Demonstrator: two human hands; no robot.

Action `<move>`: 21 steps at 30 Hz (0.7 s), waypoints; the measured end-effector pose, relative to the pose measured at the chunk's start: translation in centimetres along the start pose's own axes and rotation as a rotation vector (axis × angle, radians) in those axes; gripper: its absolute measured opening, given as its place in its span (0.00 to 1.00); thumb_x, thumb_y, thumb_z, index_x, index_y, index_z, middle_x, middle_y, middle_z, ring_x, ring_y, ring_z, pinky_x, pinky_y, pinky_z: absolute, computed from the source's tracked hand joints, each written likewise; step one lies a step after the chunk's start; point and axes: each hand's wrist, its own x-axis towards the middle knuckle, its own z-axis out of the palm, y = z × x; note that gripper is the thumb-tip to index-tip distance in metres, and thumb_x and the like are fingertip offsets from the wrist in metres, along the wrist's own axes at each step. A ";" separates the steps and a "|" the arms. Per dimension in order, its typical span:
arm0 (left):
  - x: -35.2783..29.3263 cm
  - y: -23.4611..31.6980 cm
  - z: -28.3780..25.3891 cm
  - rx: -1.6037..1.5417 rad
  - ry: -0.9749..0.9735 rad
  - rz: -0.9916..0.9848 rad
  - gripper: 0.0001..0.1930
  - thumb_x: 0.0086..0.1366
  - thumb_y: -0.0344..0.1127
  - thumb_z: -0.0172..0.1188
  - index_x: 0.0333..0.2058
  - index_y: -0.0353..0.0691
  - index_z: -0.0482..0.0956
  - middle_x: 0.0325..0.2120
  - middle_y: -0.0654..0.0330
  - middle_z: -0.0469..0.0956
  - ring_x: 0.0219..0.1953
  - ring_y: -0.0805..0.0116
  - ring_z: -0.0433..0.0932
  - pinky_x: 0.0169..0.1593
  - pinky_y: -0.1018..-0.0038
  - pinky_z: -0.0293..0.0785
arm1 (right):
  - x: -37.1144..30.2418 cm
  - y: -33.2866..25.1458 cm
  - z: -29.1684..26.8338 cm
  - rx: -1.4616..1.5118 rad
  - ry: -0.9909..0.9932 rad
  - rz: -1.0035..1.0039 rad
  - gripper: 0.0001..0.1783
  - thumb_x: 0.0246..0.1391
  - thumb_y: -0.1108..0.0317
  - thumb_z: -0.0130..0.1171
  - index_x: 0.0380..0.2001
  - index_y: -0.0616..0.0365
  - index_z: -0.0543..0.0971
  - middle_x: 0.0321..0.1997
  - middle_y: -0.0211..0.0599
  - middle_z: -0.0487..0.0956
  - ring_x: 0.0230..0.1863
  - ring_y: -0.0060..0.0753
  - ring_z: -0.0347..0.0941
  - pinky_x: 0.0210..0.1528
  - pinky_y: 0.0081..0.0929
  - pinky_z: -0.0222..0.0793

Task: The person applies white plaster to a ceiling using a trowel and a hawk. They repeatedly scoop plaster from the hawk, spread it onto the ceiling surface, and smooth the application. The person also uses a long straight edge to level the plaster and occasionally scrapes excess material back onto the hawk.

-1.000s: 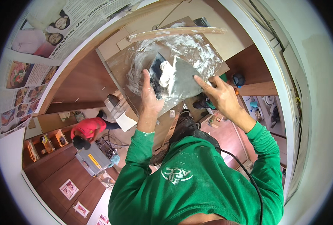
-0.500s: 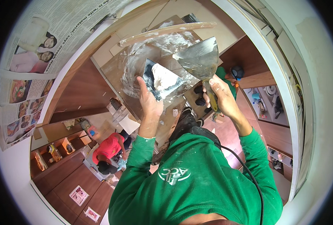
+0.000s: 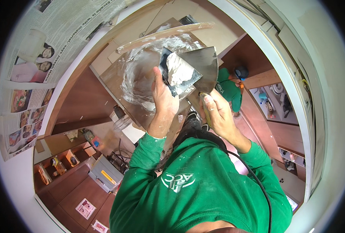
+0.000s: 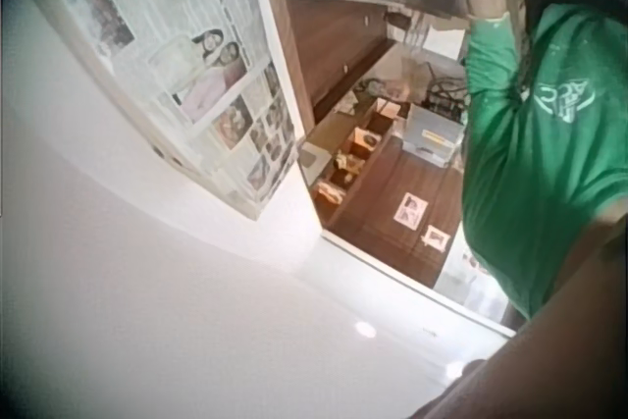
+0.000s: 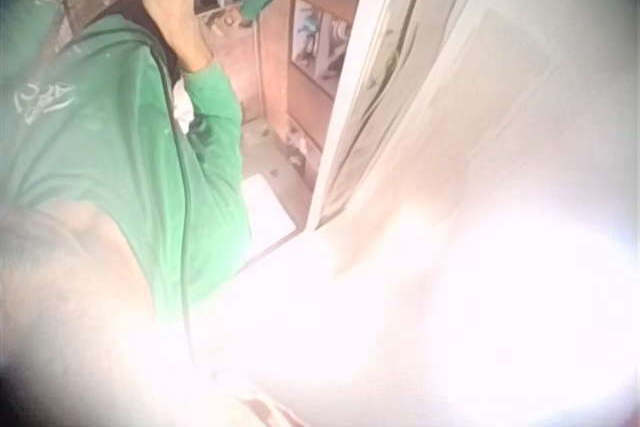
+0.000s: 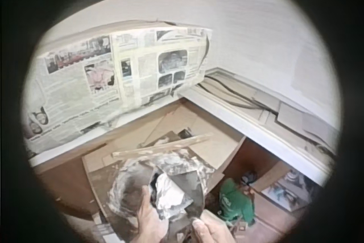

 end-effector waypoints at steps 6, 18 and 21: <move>-0.5 0.4 3.3 -0.003 0.038 -0.037 0.26 0.69 0.53 0.54 0.54 0.37 0.72 0.46 0.62 0.77 0.48 0.70 0.74 0.55 0.67 0.70 | 1.5 5.0 -0.5 -0.260 -0.035 -0.056 0.17 0.68 0.64 0.43 0.52 0.67 0.70 0.31 0.40 0.73 0.25 0.25 0.72 0.29 0.26 0.69; 0.8 1.5 -2.4 -0.031 0.162 -0.137 0.30 0.62 0.60 0.59 0.53 0.43 0.74 0.48 0.65 0.78 0.52 0.67 0.74 0.60 0.65 0.65 | 1.3 3.8 -7.6 1.353 -0.433 0.423 0.20 0.69 0.51 0.41 0.39 0.60 0.69 0.21 0.37 0.67 0.11 0.28 0.61 0.08 0.26 0.61; 0.9 -1.3 -1.6 -0.099 0.023 -0.264 0.31 0.63 0.62 0.57 0.53 0.42 0.74 0.49 0.63 0.77 0.53 0.66 0.73 0.61 0.67 0.64 | 0.5 3.4 -5.6 1.567 -0.594 0.381 0.19 0.68 0.53 0.40 0.34 0.59 0.66 0.18 0.39 0.66 0.10 0.31 0.60 0.06 0.28 0.60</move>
